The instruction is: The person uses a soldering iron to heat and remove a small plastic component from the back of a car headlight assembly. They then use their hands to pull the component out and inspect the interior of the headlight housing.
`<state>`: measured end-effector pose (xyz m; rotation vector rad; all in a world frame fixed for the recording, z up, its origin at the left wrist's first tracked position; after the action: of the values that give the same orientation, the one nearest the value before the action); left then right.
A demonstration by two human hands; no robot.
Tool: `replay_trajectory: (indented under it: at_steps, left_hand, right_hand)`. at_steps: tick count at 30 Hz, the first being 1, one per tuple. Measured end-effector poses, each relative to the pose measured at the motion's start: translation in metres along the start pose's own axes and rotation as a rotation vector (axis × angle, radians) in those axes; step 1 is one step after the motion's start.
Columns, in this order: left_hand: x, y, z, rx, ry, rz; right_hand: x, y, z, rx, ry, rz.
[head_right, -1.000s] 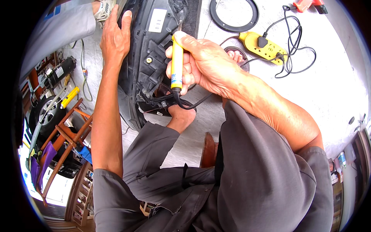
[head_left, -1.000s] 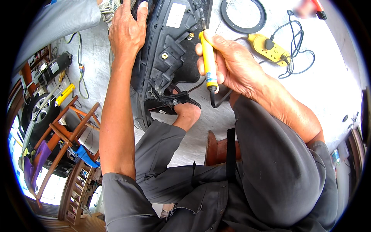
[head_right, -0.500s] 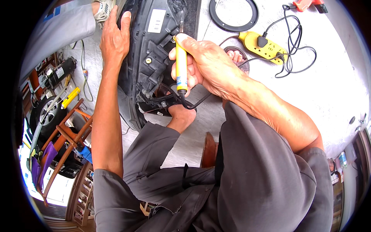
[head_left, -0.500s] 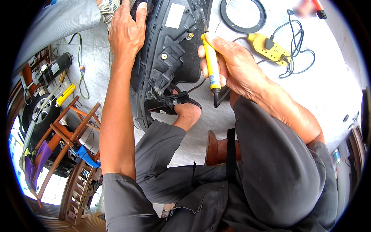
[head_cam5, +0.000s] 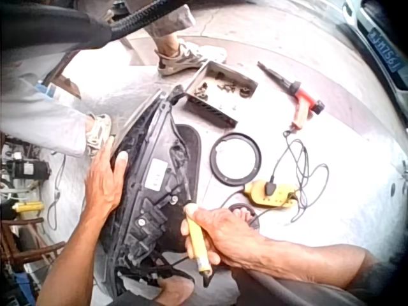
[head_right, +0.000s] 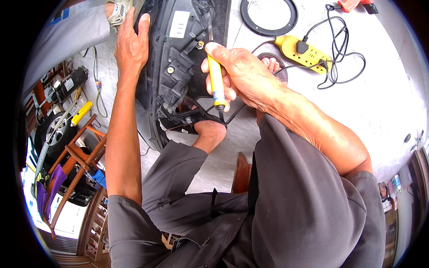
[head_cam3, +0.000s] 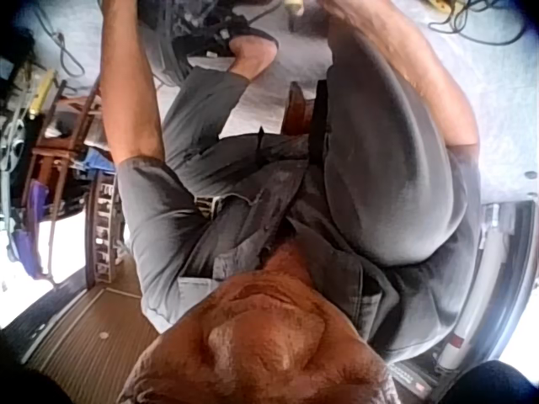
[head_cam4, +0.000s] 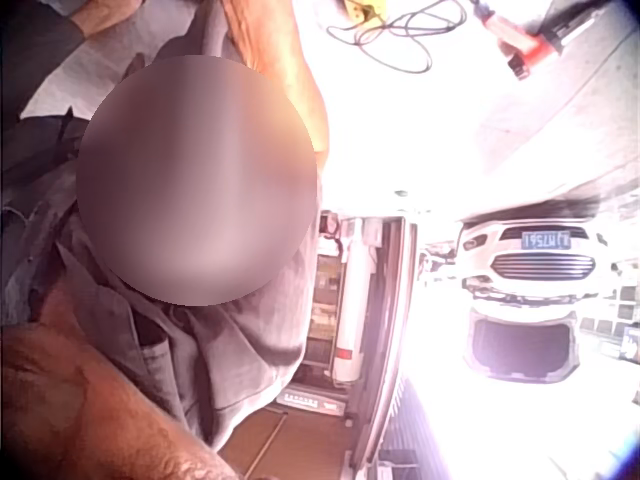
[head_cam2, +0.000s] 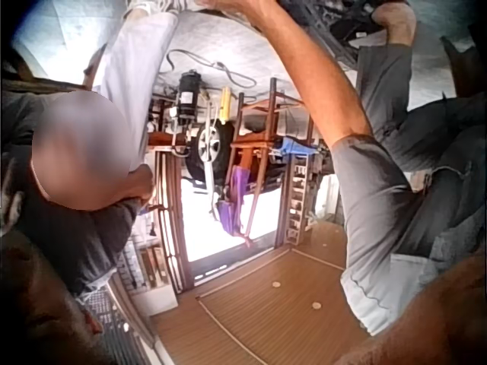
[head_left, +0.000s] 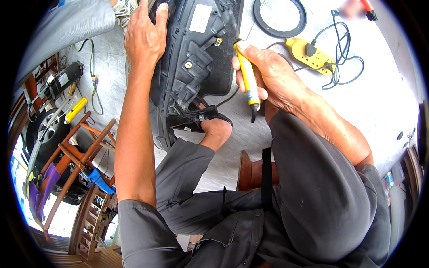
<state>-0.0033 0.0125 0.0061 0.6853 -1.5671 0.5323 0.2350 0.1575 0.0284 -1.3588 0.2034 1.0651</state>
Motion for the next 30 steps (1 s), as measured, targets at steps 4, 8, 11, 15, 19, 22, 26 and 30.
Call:
replay_trajectory:
  at_steps: [4,8,11,15,19,22,26,30]
  left_hand:
    - [0.001,0.000,0.000,0.008,-0.007,0.009]
    - [0.001,0.000,-0.001,-0.020,-0.005,-0.002]
    - [0.001,-0.001,-0.001,0.004,-0.006,0.002]
    - [0.000,0.000,0.001,-0.011,0.004,0.001]
    - [0.000,-0.001,0.001,-0.008,0.004,-0.004]
    - [0.000,0.000,0.001,-0.006,0.004,-0.002]
    - [0.001,0.001,-0.001,-0.012,0.000,-0.005]
    - [0.000,0.000,-0.001,-0.014,0.011,-0.006]
  right_hand:
    - [-0.002,-0.011,0.000,0.057,-0.007,-0.090]
    - [0.003,-0.011,-0.004,0.044,-0.075,-0.102]
    - [0.004,-0.010,-0.004,0.063,-0.097,-0.087]
    - [0.004,-0.009,-0.005,0.076,-0.066,-0.060]
    - [0.005,-0.011,-0.003,0.052,-0.016,-0.011]
    - [0.005,-0.009,-0.003,0.073,-0.012,0.008]
    - [0.005,-0.005,-0.002,0.078,0.093,0.027]
    - [0.002,-0.020,0.005,-0.053,0.108,-0.017]
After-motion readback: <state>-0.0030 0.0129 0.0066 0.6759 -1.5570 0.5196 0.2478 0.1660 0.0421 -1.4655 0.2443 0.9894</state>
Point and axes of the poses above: each hand's wrist, its own y-axis towards the middle knuckle, its own x-axis out of the back of the hand, z = x × y, the point moved 1 cm from there along y, towards the middle knuckle, and after that the axes turned 7 degrees about y, right-handed, at the moved point
